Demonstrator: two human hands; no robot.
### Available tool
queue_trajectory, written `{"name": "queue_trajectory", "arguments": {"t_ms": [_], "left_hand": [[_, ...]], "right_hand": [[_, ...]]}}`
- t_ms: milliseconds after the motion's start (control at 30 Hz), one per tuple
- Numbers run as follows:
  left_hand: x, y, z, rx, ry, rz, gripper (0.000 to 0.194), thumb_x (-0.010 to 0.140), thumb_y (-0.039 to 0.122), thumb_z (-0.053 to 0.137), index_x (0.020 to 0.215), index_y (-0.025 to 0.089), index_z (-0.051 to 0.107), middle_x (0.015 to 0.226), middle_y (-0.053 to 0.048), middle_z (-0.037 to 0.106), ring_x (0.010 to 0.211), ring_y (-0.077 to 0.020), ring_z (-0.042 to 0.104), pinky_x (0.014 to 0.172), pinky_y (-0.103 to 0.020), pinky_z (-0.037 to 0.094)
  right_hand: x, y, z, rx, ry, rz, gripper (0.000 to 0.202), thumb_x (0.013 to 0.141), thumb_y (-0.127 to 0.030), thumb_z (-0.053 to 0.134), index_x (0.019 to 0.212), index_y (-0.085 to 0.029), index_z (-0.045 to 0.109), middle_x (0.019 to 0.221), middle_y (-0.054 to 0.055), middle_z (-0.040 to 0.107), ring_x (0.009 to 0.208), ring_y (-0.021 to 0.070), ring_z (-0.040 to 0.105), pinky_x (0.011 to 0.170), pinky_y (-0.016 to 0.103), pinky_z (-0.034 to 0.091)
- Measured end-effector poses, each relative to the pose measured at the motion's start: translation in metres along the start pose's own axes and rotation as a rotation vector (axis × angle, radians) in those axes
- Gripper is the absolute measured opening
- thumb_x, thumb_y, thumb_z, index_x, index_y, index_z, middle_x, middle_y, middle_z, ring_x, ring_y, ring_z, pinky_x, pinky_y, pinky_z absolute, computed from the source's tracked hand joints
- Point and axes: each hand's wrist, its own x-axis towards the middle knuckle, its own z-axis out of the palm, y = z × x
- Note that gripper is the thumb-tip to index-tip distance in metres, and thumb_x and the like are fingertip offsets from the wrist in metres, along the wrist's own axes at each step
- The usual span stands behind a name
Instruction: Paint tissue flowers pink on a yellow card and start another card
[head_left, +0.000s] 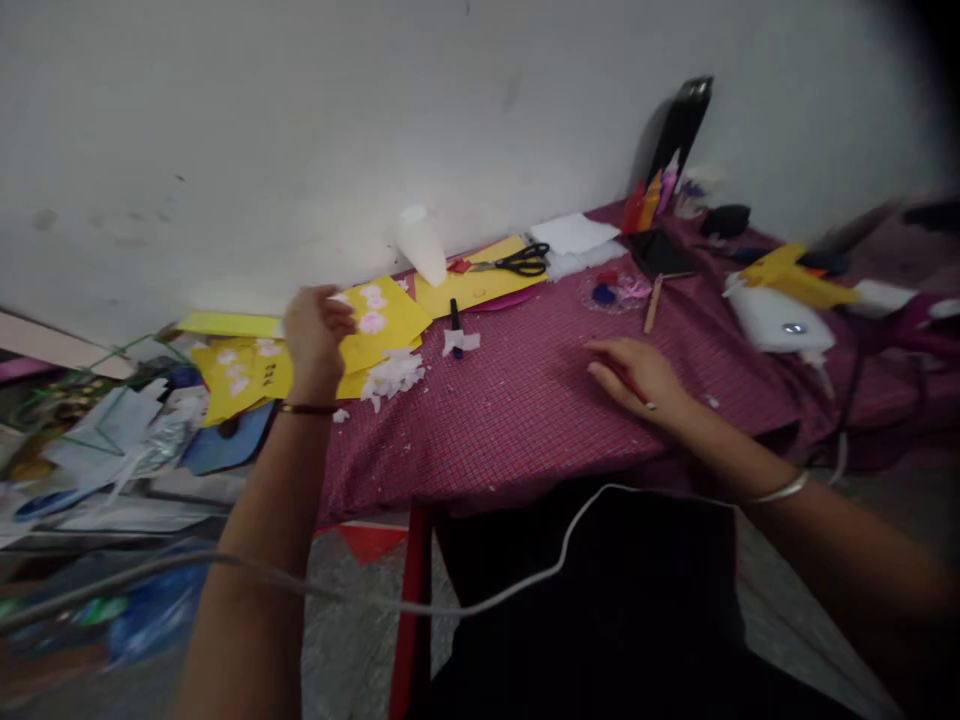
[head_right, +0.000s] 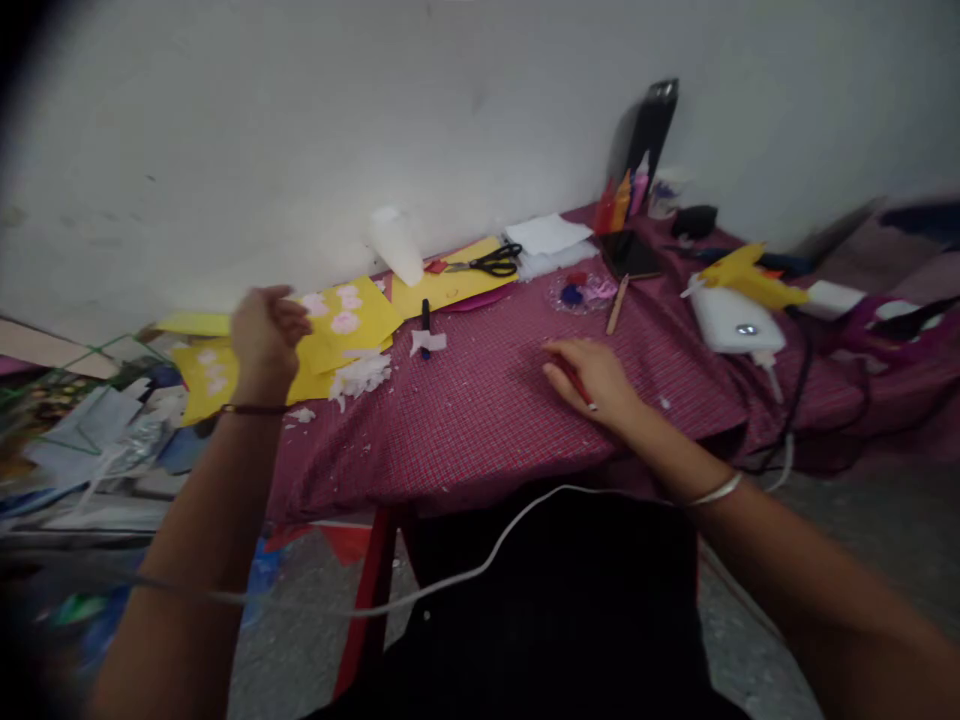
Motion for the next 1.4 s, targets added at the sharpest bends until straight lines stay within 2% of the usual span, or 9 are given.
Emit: {"name": "queue_trajectory", "arguments": {"t_ms": [67, 200, 333, 500, 700, 767, 867, 1000, 1400], "left_hand": [[-0.020, 0.007, 0.052, 0.030, -0.217, 0.162, 0.044, 0.101, 0.045, 0.031, 0.091, 0.018, 0.064, 0.070, -0.001, 0.060, 0.057, -0.0139, 0.056, 0.058, -0.031, 0.047], [-0.069, 0.027, 0.157, 0.153, -0.626, 0.553, 0.033, 0.079, 0.049, 0.070, 0.063, 0.023, 0.058, 0.064, -0.002, 0.060, 0.065, -0.0178, 0.059, 0.067, -0.034, 0.047], [-0.128, 0.017, 0.204, 0.300, -0.952, 0.823, 0.032, 0.086, 0.045, 0.062, 0.064, 0.023, 0.057, 0.066, -0.003, 0.062, 0.066, -0.0179, 0.058, 0.069, -0.035, 0.047], [-0.132, -0.014, 0.180, 0.528, -1.106, 0.887, 0.020, 0.093, 0.036, 0.053, 0.080, 0.025, 0.063, 0.085, -0.003, 0.069, 0.084, -0.0189, 0.062, 0.081, -0.034, 0.048], [-0.064, -0.030, 0.160, 0.995, -0.578, 0.536, 0.052, 0.097, 0.037, 0.042, 0.144, 0.016, 0.037, 0.148, -0.024, 0.042, 0.131, -0.0398, 0.044, 0.099, -0.054, 0.040], [-0.053, -0.037, 0.163, 1.094, -0.498, 0.434, 0.055, 0.097, 0.042, 0.041, 0.144, 0.013, 0.037, 0.144, -0.027, 0.045, 0.123, -0.0411, 0.052, 0.090, -0.051, 0.046], [-0.045, -0.049, 0.172, 1.177, -0.547, 0.334, 0.039, 0.098, 0.039, 0.038, 0.120, 0.014, 0.058, 0.110, -0.020, 0.067, 0.094, -0.0333, 0.067, 0.074, -0.041, 0.050], [-0.033, -0.056, 0.166, 1.240, -0.605, 0.261, 0.033, 0.099, 0.036, 0.035, 0.099, 0.018, 0.062, 0.090, -0.013, 0.072, 0.082, -0.0268, 0.071, 0.069, -0.033, 0.047], [-0.024, -0.043, 0.019, 1.461, -0.372, -0.016, 0.041, 0.094, 0.044, 0.032, 0.098, 0.016, 0.062, 0.089, -0.019, 0.071, 0.085, -0.0340, 0.068, 0.067, -0.037, 0.046]], "right_hand": [[0.007, -0.011, -0.007, 0.025, -0.062, -0.072, 0.032, 0.096, -0.031, 0.046, 0.119, -0.019, 0.064, 0.114, 0.013, 0.072, 0.103, 0.0268, 0.068, 0.092, 0.043, 0.052], [0.032, -0.015, -0.023, -0.029, -0.141, -0.160, 0.034, 0.098, -0.028, 0.041, 0.121, -0.018, 0.064, 0.114, 0.014, 0.072, 0.102, 0.0274, 0.069, 0.092, 0.044, 0.051], [0.056, -0.003, -0.035, -0.115, -0.171, -0.168, 0.033, 0.097, -0.026, 0.041, 0.115, -0.013, 0.064, 0.103, 0.016, 0.073, 0.087, 0.0255, 0.069, 0.079, 0.037, 0.050], [0.074, 0.014, -0.026, -0.117, -0.253, -0.161, 0.032, 0.098, -0.026, 0.040, 0.111, -0.011, 0.065, 0.099, 0.014, 0.073, 0.085, 0.0223, 0.068, 0.077, 0.031, 0.046], [0.084, 0.016, 0.011, -0.003, -0.300, -0.217, 0.028, 0.097, -0.025, 0.043, 0.110, -0.014, 0.065, 0.098, 0.011, 0.074, 0.085, 0.0214, 0.068, 0.079, 0.031, 0.046], [0.083, 0.017, 0.019, 0.039, -0.315, -0.242, 0.026, 0.097, -0.025, 0.044, 0.109, -0.016, 0.065, 0.096, 0.010, 0.075, 0.083, 0.0207, 0.068, 0.078, 0.031, 0.047], [0.077, 0.022, 0.024, 0.084, -0.324, -0.271, 0.026, 0.098, -0.026, 0.044, 0.110, -0.016, 0.065, 0.098, 0.010, 0.075, 0.084, 0.0205, 0.069, 0.079, 0.031, 0.048], [0.070, 0.031, 0.018, 0.157, -0.300, -0.220, 0.026, 0.099, -0.027, 0.044, 0.110, -0.017, 0.065, 0.100, 0.010, 0.074, 0.089, 0.0209, 0.070, 0.081, 0.031, 0.049], [0.072, 0.043, 0.017, 0.288, -0.221, -0.145, 0.028, 0.097, -0.031, 0.042, 0.101, -0.016, 0.066, 0.090, 0.008, 0.073, 0.079, 0.0197, 0.066, 0.074, 0.029, 0.046]]}}
